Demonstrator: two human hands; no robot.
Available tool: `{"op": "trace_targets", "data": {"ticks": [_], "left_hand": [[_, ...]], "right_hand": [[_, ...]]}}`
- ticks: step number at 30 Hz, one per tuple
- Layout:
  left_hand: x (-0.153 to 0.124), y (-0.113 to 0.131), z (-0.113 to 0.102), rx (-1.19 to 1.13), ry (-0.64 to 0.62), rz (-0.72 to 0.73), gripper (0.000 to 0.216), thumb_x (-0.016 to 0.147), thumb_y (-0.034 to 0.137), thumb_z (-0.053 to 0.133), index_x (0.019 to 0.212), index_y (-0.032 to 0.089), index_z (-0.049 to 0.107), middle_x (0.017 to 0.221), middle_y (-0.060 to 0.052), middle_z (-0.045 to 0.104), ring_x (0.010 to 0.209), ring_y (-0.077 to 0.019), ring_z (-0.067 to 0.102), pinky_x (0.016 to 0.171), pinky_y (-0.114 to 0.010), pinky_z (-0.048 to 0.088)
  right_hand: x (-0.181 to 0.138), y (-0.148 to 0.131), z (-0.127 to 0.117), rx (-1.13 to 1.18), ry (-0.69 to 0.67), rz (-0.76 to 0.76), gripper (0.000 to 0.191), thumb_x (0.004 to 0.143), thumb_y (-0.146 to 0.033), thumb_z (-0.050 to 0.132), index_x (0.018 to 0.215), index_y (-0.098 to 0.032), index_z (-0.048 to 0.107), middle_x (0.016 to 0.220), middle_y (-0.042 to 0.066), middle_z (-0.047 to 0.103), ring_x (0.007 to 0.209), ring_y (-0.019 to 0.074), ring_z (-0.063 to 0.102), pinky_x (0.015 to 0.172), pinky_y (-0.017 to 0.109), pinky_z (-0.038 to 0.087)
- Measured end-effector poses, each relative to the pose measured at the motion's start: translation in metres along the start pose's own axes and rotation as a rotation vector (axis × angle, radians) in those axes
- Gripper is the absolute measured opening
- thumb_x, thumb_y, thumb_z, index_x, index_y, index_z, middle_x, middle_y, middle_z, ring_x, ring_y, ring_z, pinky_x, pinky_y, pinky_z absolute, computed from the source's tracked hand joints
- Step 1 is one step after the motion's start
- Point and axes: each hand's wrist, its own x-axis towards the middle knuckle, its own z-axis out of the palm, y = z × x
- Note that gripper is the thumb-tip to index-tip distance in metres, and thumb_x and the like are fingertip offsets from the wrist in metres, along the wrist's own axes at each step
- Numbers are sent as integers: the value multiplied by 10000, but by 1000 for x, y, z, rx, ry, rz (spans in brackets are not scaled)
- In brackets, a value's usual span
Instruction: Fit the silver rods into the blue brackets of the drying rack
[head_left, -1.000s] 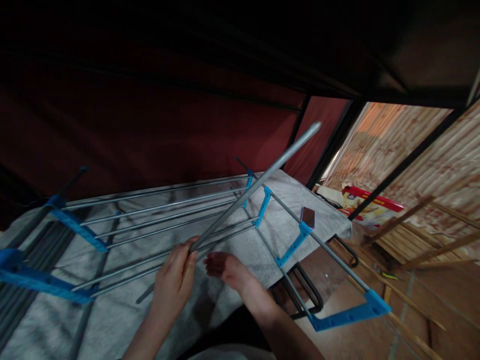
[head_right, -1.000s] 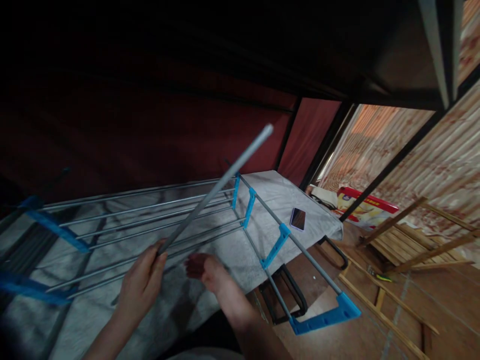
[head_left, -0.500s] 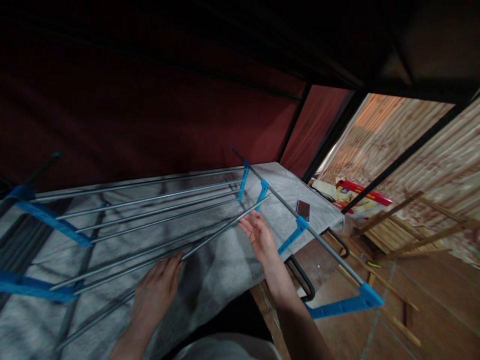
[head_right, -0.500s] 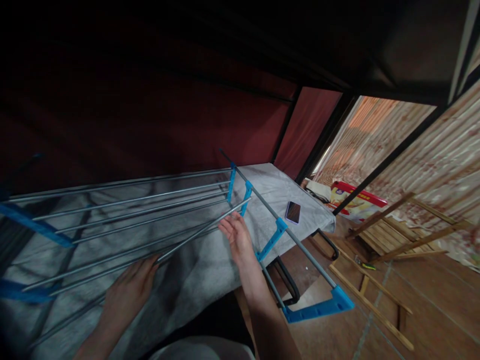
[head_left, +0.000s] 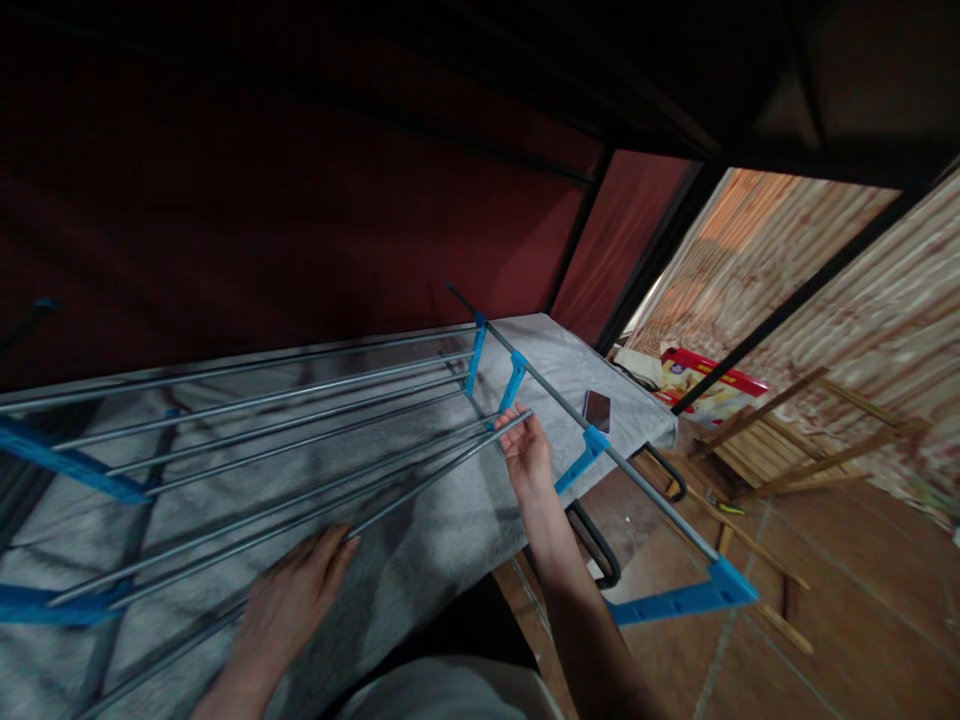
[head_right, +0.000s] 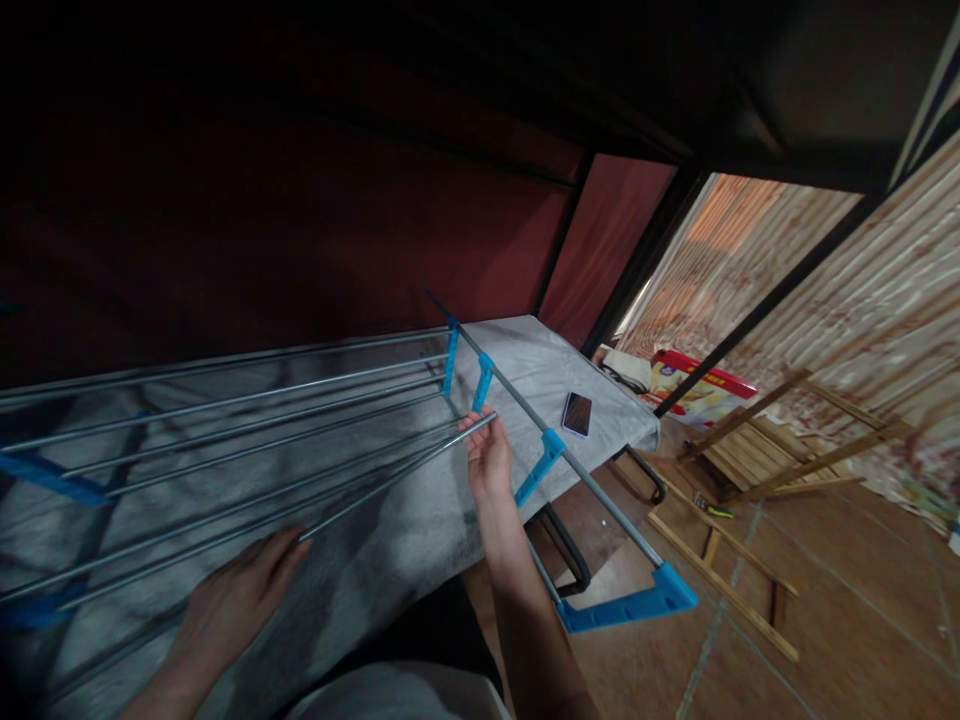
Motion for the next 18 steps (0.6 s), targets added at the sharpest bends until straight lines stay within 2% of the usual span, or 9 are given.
{"op": "trace_targets", "data": {"ticks": [5,9,12,15,18], "left_hand": [[1,5,-4,55,-90,-16,494,1037,507,334,1104,221,731,1048,-83,815,863,-266,784,667,-330,545],[1,7,-7,129,-113,-35,480,1040,508,348,1066,224,734,945,-80,814,785,-275,774,608,-330,492],[2,10,-9,176,-129,-34,482,1050,476,328,1045,223,738,856,-81,799,736,-271,761,574,-321,442],[7,18,-13,210,-151,-29,504,1047,491,317,1021,223,743,815,-82,787,722,-269,755,558,-313,407],[11,26,-14,189,-189,-36,531,1042,498,303,1037,212,750,831,-93,788,748,-280,759,569,-324,420]], "right_hand": [[7,1,-3,107,29,64,310,1062,-306,482,835,-234,681,782,-17,703,723,122,679,885,291,604],[10,4,-7,51,24,40,334,1057,-343,474,798,-260,669,749,-7,678,712,164,656,845,331,603],[15,5,-11,30,-3,1,297,1030,-360,525,775,-281,655,693,-13,645,691,184,636,800,354,597],[19,4,-17,58,-31,-1,247,988,-347,609,751,-280,633,658,-43,606,634,160,595,767,331,577],[23,2,-21,97,-21,33,259,990,-288,592,734,-265,616,654,-52,594,594,136,572,726,298,563]]}}
